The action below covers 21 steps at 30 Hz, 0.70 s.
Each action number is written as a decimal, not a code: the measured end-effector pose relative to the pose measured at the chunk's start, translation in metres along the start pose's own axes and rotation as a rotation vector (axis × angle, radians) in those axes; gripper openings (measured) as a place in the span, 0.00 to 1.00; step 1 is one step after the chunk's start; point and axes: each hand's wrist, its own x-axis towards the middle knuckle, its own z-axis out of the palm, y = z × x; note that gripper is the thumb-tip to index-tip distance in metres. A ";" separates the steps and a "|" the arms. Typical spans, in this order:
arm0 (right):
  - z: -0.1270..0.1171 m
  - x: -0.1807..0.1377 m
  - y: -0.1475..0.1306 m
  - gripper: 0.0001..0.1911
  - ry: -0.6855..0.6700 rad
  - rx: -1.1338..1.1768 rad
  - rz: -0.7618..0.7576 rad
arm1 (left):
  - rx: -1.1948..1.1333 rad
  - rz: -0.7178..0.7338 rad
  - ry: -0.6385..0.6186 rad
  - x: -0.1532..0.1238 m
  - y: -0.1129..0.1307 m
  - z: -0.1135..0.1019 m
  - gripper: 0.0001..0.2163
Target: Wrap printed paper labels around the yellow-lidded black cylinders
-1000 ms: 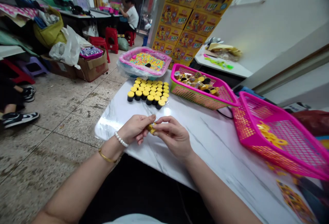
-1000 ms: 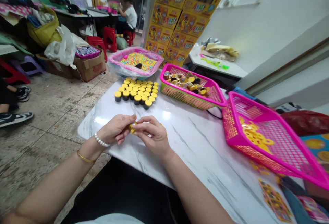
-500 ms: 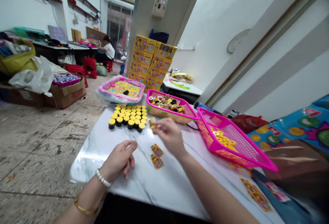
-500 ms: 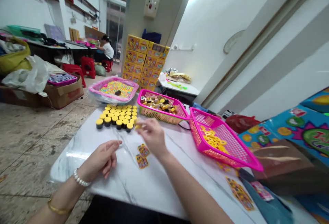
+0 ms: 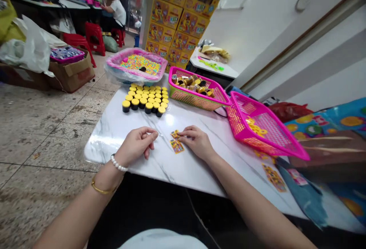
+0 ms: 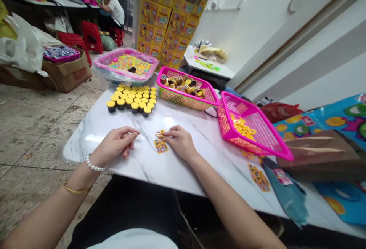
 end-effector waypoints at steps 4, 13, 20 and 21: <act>0.006 0.003 0.002 0.04 0.004 -0.018 -0.035 | 0.001 0.015 0.052 0.001 0.000 0.002 0.21; 0.023 0.010 -0.067 0.03 0.164 0.245 -0.292 | -0.120 0.067 0.202 -0.006 0.010 0.018 0.19; 0.045 0.013 -0.082 0.20 -0.240 0.701 0.244 | -0.106 0.104 0.250 -0.017 0.006 -0.004 0.12; 0.048 0.012 -0.082 0.17 -0.264 0.692 0.274 | -0.112 0.091 0.230 -0.016 0.004 -0.004 0.11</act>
